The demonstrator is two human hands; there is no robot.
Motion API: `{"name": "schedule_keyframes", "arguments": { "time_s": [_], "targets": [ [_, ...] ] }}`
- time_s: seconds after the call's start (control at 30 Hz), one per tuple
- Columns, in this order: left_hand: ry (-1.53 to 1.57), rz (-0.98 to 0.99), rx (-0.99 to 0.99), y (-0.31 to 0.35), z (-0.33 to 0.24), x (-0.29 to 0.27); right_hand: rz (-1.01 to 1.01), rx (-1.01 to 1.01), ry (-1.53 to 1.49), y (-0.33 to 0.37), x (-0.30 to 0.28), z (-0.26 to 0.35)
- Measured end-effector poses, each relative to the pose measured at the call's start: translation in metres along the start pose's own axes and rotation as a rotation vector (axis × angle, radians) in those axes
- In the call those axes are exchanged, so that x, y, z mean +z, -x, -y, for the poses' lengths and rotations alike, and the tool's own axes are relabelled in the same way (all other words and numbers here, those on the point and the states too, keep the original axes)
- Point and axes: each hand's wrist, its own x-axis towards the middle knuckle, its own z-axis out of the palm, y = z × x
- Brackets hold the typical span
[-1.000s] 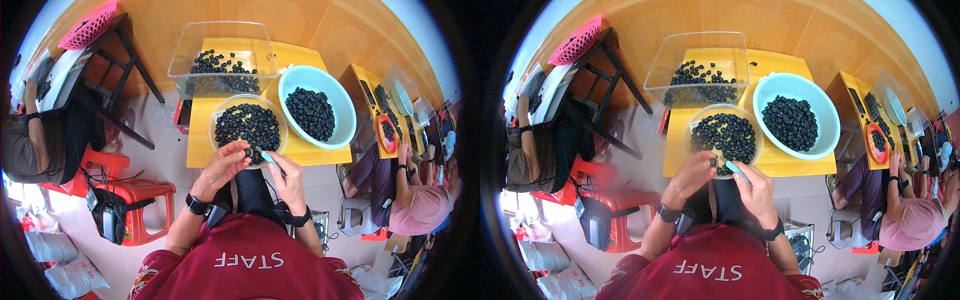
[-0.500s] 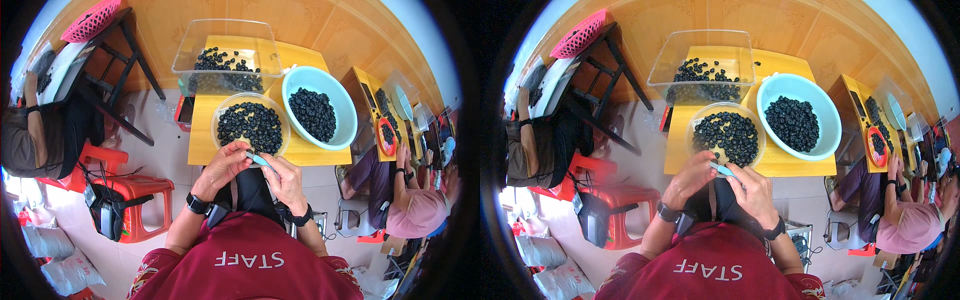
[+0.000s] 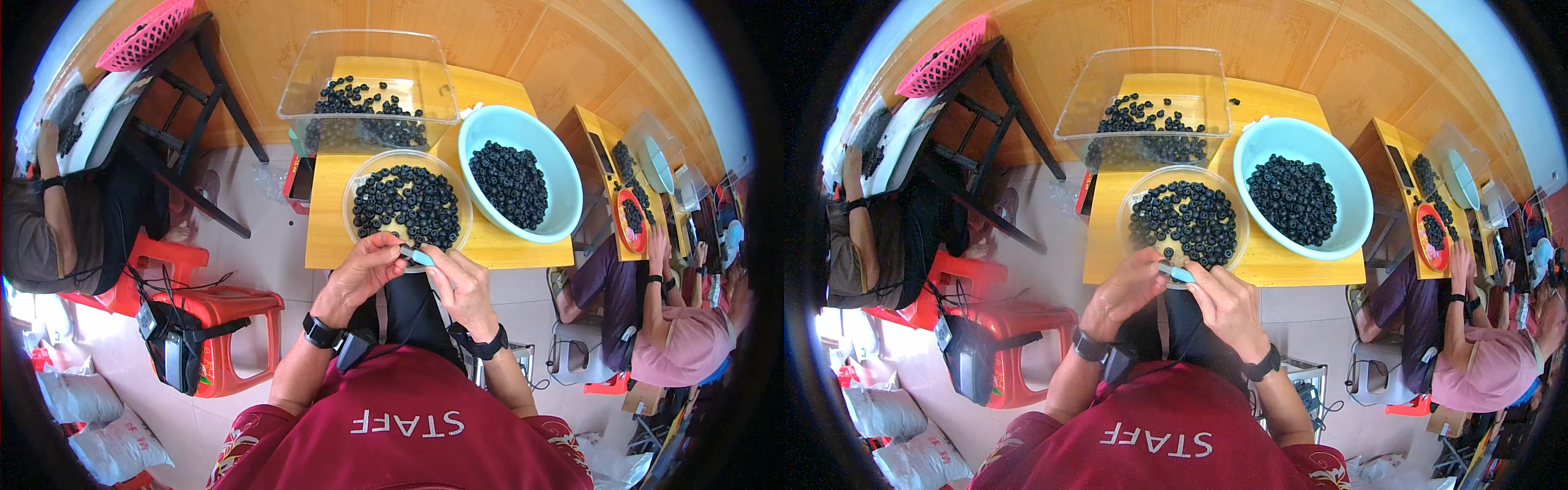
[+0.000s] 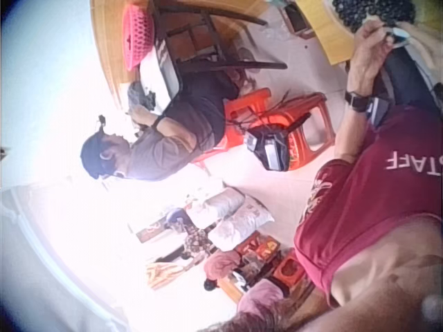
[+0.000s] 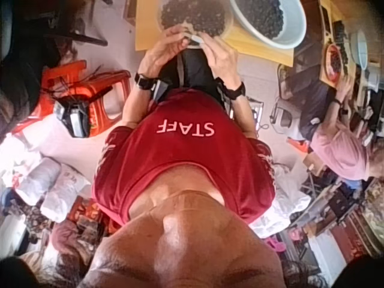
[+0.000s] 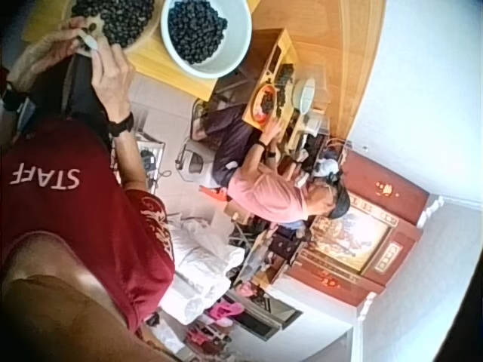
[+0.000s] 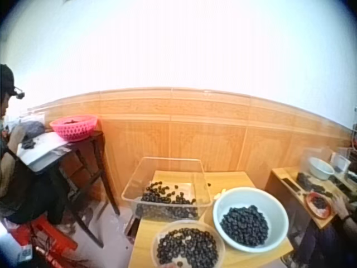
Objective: Sorting and inspecting small black rubber parts/seals using a tool.
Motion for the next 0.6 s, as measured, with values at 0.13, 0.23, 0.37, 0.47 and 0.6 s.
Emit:
{"name": "schedule_keyframes", "arguments": {
  "time_s": [0.13,0.23,0.37,0.47,0.6],
  "targets": [
    [-0.024,0.121,-0.034,0.012,-0.006,0.016,-0.055,0.186,0.171,0.001,0.001,-0.033],
    [-0.018,0.07,-0.027,0.011,-0.003,0.013,-0.131,0.174,-0.081,0.0,-0.004,-0.023],
    [-0.004,0.049,-0.063,0.002,0.0,0.009,-0.022,0.38,-0.469,-0.004,-0.004,-0.002],
    [-0.062,0.025,-0.072,0.001,0.002,0.007,0.046,0.449,-0.787,-0.007,-0.002,0.008],
    [-0.243,-0.037,-0.061,0.011,-0.003,0.024,0.166,0.442,-0.897,-0.008,0.01,0.006]
  ]
}}
